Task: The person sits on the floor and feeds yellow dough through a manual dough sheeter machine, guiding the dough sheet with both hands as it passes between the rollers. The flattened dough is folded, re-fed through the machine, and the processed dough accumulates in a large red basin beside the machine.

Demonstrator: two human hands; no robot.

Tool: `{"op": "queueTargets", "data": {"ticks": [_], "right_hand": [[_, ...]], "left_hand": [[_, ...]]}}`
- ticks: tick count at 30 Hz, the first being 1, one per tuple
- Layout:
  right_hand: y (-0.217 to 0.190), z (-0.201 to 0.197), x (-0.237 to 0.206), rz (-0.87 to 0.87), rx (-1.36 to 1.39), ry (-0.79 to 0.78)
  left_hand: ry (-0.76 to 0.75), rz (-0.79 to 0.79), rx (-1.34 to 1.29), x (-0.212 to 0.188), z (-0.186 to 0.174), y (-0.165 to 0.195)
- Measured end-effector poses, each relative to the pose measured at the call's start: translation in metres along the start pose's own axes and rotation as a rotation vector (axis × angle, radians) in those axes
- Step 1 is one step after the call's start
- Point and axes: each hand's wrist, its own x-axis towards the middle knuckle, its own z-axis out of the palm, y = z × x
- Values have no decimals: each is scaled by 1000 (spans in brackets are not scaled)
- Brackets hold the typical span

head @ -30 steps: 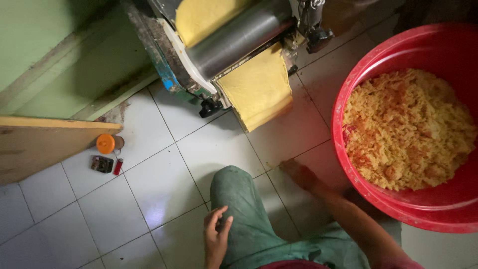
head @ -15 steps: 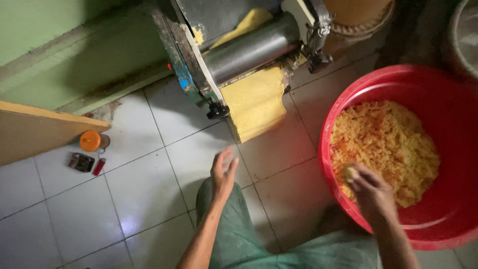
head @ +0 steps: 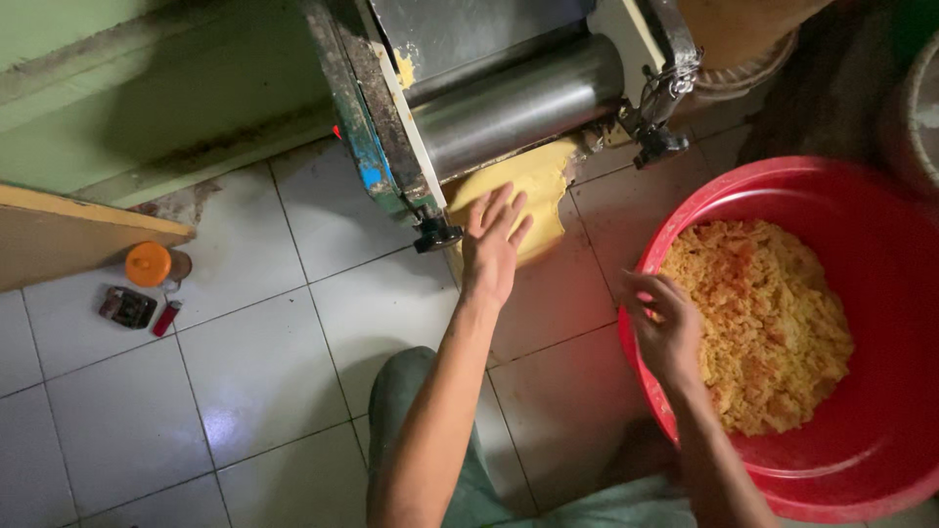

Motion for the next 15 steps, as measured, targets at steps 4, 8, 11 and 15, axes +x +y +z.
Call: {"op": "queueTargets", "data": {"ticks": [4,8,11,15], "right_hand": [[-54,49,42,-182,-15,-3],[-91,66,88,-595,-306,9],[-102,64,118,-796,-423,-109],[-89,62,123,-766,-332,-245]], "left_hand": [[366,-113,26,20,-3,-1],[243,-33,-31,0,-8,4],[174,-39,35,-31,-5,14],[57,-91,57,-49,5,33]]}}
